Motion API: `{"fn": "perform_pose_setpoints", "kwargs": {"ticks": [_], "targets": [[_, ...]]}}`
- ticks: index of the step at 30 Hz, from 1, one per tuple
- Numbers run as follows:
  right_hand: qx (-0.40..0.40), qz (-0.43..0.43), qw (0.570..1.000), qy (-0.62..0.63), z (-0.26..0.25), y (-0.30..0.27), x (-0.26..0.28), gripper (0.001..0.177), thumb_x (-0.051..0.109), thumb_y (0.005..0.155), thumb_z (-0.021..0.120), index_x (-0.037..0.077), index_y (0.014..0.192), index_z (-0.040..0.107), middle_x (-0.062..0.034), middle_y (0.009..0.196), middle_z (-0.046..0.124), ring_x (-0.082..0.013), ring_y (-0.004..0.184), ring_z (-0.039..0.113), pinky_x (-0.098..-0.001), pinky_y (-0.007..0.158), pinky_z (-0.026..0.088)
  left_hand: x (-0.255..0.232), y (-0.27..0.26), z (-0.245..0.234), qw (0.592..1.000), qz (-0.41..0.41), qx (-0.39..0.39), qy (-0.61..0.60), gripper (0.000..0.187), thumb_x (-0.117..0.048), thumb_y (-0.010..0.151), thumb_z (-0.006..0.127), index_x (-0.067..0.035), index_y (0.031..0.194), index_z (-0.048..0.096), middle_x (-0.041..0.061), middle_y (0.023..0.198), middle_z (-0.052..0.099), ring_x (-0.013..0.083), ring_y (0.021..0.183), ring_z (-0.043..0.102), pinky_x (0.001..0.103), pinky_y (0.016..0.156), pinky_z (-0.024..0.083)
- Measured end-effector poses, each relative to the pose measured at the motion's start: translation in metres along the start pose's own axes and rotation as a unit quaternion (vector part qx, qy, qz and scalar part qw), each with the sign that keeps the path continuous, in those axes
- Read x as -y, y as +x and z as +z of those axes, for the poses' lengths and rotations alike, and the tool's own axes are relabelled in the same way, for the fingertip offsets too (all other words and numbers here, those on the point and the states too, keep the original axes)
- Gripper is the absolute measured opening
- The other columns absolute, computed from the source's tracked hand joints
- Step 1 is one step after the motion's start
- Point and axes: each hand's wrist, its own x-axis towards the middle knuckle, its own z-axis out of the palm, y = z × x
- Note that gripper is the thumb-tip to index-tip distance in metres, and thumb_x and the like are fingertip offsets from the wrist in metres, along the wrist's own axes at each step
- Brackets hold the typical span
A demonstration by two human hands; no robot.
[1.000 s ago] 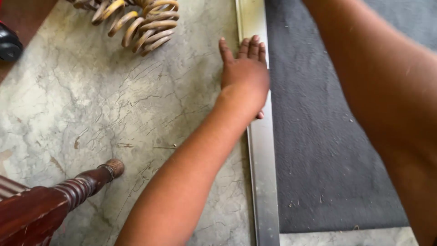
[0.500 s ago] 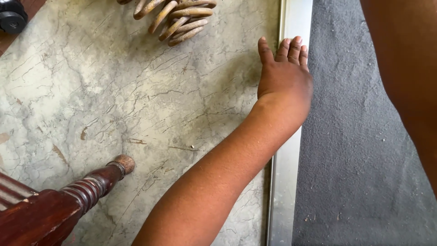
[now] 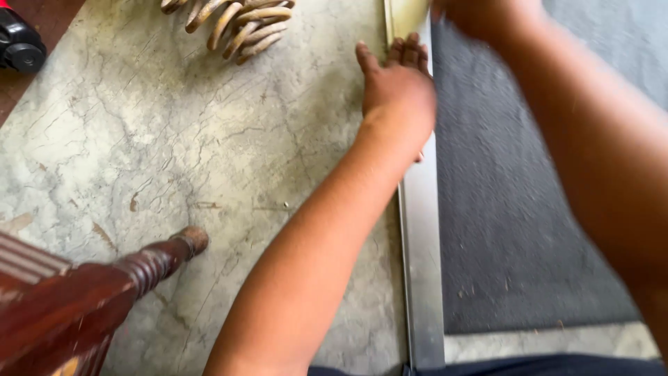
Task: Measure and cut a piece of dark fabric using scissors and a metal ruler.
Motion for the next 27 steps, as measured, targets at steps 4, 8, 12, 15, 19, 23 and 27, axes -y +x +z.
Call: {"fn": "perform_pose_setpoints", "kwargs": {"ticks": [4, 8, 12, 15, 19, 23, 27], "targets": [[-0.016, -0.005, 0.999, -0.034, -0.008, -0.092, 0.028, 0.021, 0.030, 0.099, 0.074, 0.011, 0.105, 0.079, -0.0107, 0.092, 0.076, -0.0211, 0.066, 0.071, -0.0353, 0.059, 0.056, -0.003, 0.023, 0.019, 0.999, -0.026, -0.008, -0.031, 0.091, -0.034, 0.094, 0.069, -0.007, 0.162, 0.016, 0.012, 0.172, 0.003, 0.0315, 0.158, 0.009, 0.077, 0.118, 0.008], [0.045, 0.070, 0.993, -0.083, -0.020, -0.212, 0.089, 0.030, 0.036, 0.097, 0.074, 0.008, 0.085, 0.073, -0.0156, 0.076, 0.068, -0.0350, 0.063, 0.064, -0.0453, 0.060, 0.052, -0.011, -0.006, -0.011, 0.999, -0.036, 0.006, -0.008, 0.114, -0.040, 0.077, 0.082, -0.005, 0.162, 0.015, 0.013, 0.172, 0.005, 0.0329, 0.158, 0.010, 0.076, 0.117, 0.010], [0.259, 0.182, 0.948, -0.030, -0.071, -0.304, 0.151, 0.029, 0.039, 0.090, 0.069, 0.015, 0.104, 0.077, -0.0143, 0.080, 0.075, -0.0342, 0.071, 0.072, -0.0457, 0.067, 0.057, -0.020, -0.009, -0.021, 0.997, -0.045, 0.047, 0.045, 0.131, -0.046, 0.060, 0.097, -0.010, 0.161, 0.022, 0.014, 0.173, 0.005, 0.0345, 0.159, 0.009, 0.074, 0.117, 0.013], [0.227, 0.274, 0.928, 0.114, -0.104, -0.341, 0.180, 0.042, 0.036, 0.084, 0.072, 0.017, 0.122, 0.073, -0.0125, 0.093, 0.079, -0.0271, 0.081, 0.077, -0.0402, 0.073, 0.059, -0.009, 0.025, 0.019, 0.996, -0.063, 0.018, 0.054, 0.139, -0.047, 0.054, 0.097, -0.011, 0.161, 0.017, 0.012, 0.171, 0.004, 0.0327, 0.156, 0.009, 0.073, 0.116, 0.015], [0.165, 0.407, 0.848, 0.297, -0.111, -0.358, 0.161, 0.055, 0.031, 0.083, 0.075, 0.017, 0.135, 0.067, -0.0094, 0.105, 0.082, -0.0196, 0.085, 0.076, -0.0347, 0.076, 0.060, -0.012, 0.002, 0.000, 0.996, -0.083, -0.019, 0.015, 0.148, -0.048, 0.048, 0.100, -0.016, 0.162, 0.011, 0.006, 0.170, 0.005, 0.0263, 0.155, 0.009, 0.070, 0.115, 0.018], [0.075, 0.298, 0.886, 0.346, -0.102, -0.343, 0.134, 0.051, 0.031, 0.088, 0.074, 0.010, 0.133, 0.065, -0.0038, 0.101, 0.079, -0.0087, 0.084, 0.073, -0.0273, 0.075, 0.059, -0.027, -0.056, -0.009, 0.993, -0.114, -0.001, -0.023, 0.146, -0.052, 0.050, 0.100, -0.020, 0.163, 0.015, 0.005, 0.170, 0.013, 0.0242, 0.155, 0.016, 0.063, 0.118, 0.023], [-0.001, 0.320, 0.822, 0.471, -0.115, -0.328, 0.106, 0.050, 0.024, 0.091, 0.072, 0.005, 0.136, 0.065, -0.0045, 0.089, 0.071, -0.0092, 0.071, 0.060, -0.0260, 0.066, 0.053, -0.041, -0.070, 0.047, 0.973, -0.155, -0.148, -0.083, 0.099, -0.046, 0.076, 0.084, -0.018, 0.157, 0.033, 0.006, 0.162, 0.036, 0.0258, 0.147, 0.035, 0.054, 0.116, 0.030]]}}
